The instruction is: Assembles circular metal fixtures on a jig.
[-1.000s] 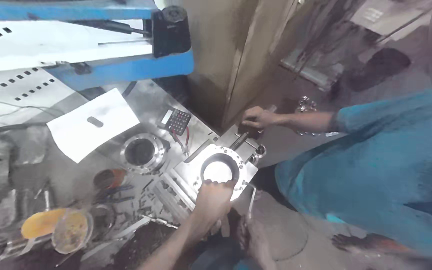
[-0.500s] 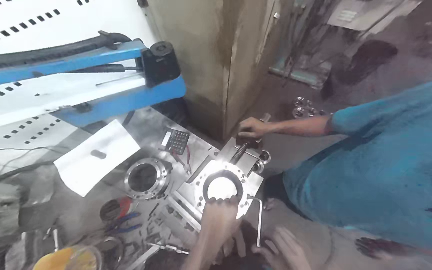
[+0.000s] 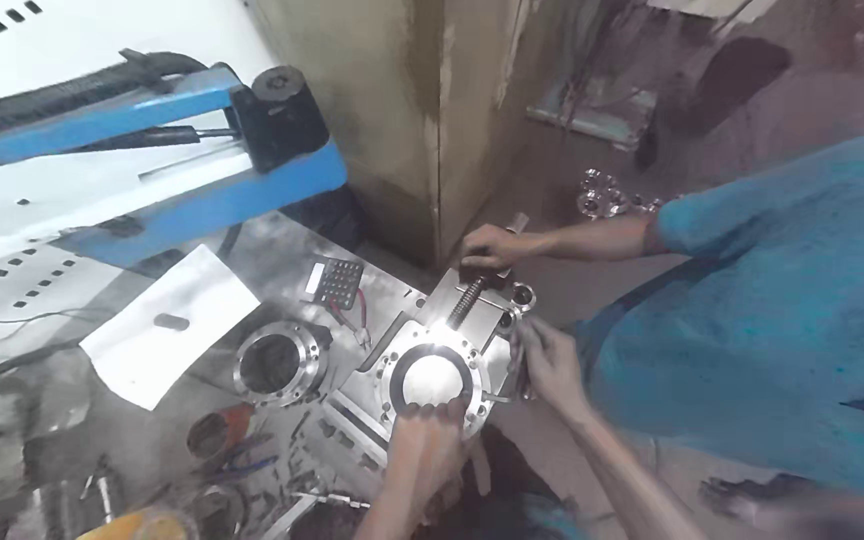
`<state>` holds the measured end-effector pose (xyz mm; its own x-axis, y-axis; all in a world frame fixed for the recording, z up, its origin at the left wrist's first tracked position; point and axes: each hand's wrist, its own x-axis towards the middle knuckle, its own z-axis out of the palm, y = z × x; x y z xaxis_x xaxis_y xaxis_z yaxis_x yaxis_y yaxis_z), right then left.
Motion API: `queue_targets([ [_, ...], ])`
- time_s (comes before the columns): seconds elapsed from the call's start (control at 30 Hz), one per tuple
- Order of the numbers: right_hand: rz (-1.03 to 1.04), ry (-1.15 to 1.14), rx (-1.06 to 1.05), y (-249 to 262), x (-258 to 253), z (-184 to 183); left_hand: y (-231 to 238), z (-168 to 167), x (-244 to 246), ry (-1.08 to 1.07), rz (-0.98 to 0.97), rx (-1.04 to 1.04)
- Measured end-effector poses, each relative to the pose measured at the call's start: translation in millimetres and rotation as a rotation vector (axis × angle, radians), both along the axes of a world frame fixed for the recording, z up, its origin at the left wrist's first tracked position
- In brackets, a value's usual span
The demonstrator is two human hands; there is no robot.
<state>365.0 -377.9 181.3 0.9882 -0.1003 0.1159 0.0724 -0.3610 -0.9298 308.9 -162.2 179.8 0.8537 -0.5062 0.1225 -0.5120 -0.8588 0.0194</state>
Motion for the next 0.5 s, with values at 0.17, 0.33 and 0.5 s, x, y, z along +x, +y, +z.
queue_targets([
  [0.17,-0.146,0.509,0.500,8,13,-47,-3,2,3,0.012,0.040,0.018],
  [0.33,-0.234,0.681,0.595,19,-16,-67,-9,9,1,0.078,0.083,0.085],
  [0.5,0.074,-0.166,-0.007,0,-48,-102,-6,7,1,0.077,0.073,0.056],
])
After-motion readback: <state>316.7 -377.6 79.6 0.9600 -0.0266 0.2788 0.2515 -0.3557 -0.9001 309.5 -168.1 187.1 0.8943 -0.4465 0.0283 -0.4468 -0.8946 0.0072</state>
